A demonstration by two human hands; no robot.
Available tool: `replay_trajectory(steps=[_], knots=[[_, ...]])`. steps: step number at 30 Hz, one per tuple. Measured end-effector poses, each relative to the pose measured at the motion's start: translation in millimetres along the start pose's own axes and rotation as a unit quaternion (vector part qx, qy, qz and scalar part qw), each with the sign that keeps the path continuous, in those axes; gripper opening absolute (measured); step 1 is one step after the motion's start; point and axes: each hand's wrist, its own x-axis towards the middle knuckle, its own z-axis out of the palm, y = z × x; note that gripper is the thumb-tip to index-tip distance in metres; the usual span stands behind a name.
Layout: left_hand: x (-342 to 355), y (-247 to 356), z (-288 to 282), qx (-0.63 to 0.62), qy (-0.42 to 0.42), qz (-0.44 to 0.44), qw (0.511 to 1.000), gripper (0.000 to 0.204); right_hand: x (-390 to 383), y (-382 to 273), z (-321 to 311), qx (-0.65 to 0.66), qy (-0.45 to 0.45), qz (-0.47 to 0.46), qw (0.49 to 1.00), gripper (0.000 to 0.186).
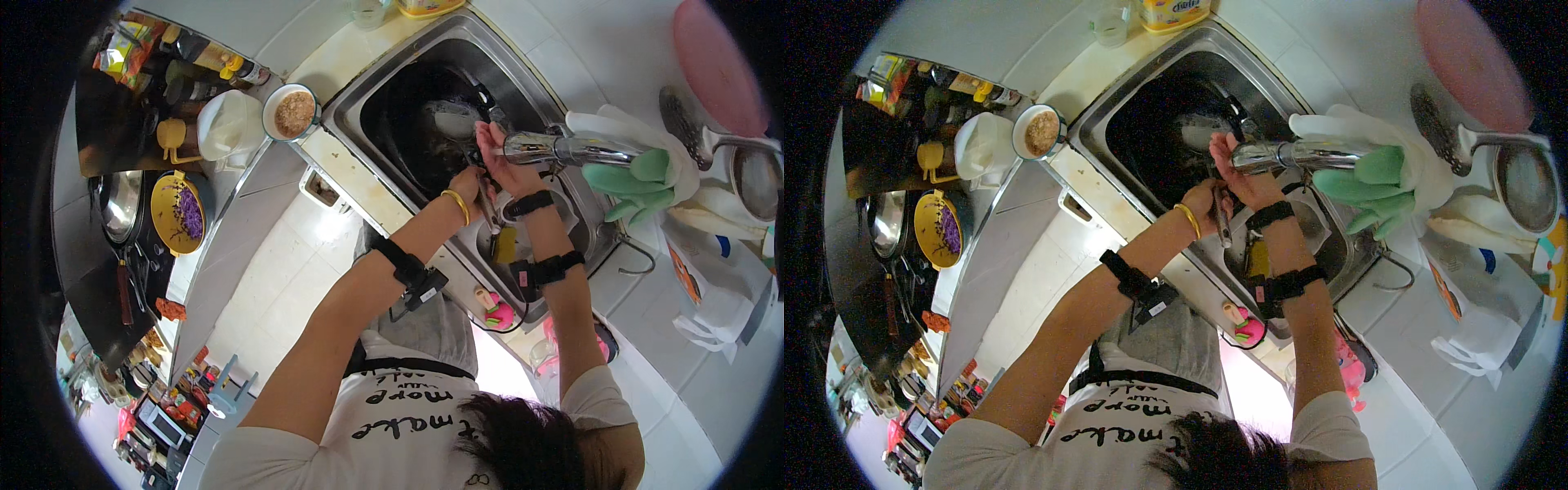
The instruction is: Cook noodles and wash the pan in the kitchen.
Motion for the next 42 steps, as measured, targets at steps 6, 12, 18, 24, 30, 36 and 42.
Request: replay_trajectory(steps=[6, 12, 18, 24, 30, 36, 42], knots=[[-12, -4, 1, 0.028, -0.046, 0.042, 0.998, 0.027, -9, 9, 53, -0.397, 0.136, 0.026, 0.907, 0.035], [-18, -2, 6, 0.038, -0.052, 0.036, 0.997, 0.029, -44, 14, 51, -0.642, 0.164, -0.148, 0.734, 0.029], [-12, -6, 15, -0.023, -0.002, 0.022, 1.0, 0.035, -97, 11, 77, -0.578, 0.166, -0.31, 0.737, 0.03], [-11, -17, 10, -0.024, 0.033, -0.001, 0.999, 0.027, -66, -14, 80, -0.674, 0.235, -0.381, 0.587, 0.046], [-19, -16, 6, -0.036, 0.038, -0.006, 0.999, 0.023, -45, -29, 94, -0.703, 0.283, -0.399, 0.516, 0.049], [-30, -13, 3, 0.0, 0.042, 0.012, 0.999, 0.022, -52, -27, 89, -0.718, 0.297, -0.365, 0.513, 0.041], [-43, -12, 2, 0.026, 0.036, 0.001, 0.999, 0.024, -48, -24, 72, -0.61, 0.204, -0.368, 0.671, 0.036]])
